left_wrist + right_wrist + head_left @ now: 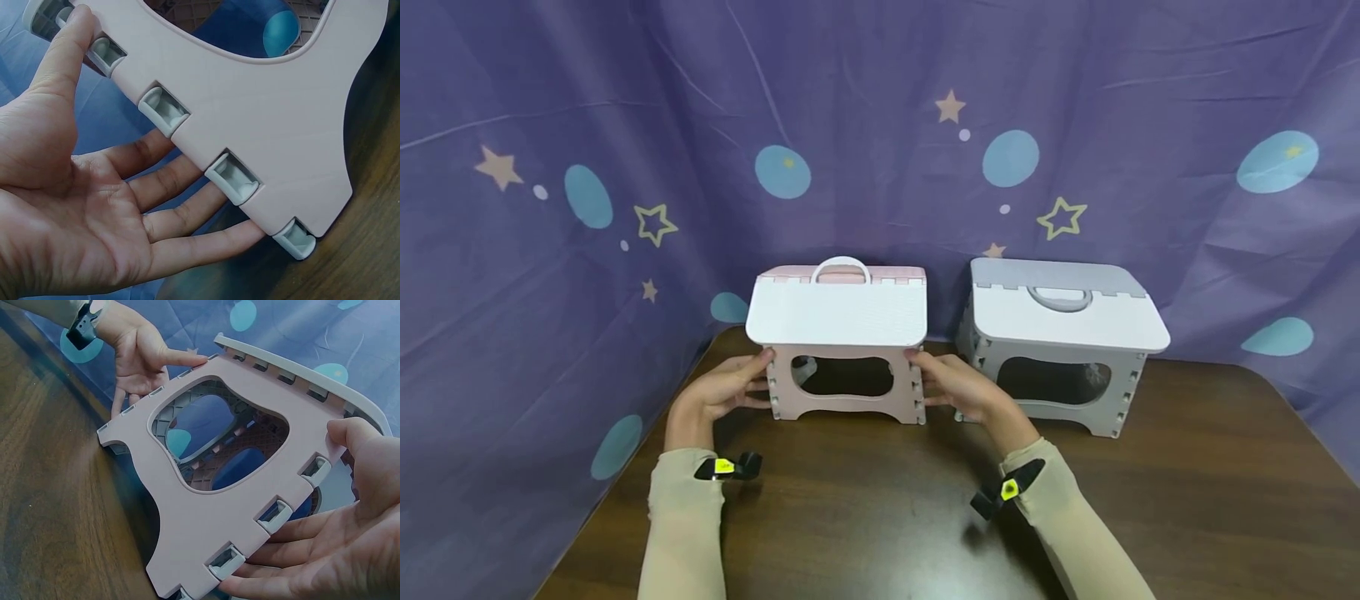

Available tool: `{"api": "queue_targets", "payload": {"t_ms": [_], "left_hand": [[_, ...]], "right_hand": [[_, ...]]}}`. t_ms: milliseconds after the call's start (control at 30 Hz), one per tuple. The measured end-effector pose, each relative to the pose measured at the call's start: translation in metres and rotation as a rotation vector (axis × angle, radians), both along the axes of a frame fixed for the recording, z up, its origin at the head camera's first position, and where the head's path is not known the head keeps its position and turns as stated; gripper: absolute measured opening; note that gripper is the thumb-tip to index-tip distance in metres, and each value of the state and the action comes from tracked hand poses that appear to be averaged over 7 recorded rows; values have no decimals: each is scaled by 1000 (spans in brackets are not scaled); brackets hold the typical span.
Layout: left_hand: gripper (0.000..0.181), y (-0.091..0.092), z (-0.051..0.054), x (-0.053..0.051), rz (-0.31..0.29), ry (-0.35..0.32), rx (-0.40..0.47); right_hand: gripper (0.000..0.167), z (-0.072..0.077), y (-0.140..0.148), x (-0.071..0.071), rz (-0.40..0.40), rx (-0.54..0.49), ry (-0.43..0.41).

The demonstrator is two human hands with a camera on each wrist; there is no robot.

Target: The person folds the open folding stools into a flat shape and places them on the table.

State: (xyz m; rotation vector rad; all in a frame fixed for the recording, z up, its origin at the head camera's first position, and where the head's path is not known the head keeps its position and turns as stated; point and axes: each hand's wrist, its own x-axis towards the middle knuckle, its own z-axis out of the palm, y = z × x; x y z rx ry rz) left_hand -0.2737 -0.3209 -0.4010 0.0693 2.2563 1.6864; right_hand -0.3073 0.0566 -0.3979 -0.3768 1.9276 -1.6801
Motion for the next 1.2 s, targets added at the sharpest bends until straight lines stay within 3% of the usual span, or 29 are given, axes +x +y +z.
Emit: {"api": "queue_targets", "payload": {"t_ms": [1200], "left_hand": [[79, 0, -3, -1, -7, 9, -4]], "right_hand": [[78, -1, 0, -1, 0, -22, -28]]}}
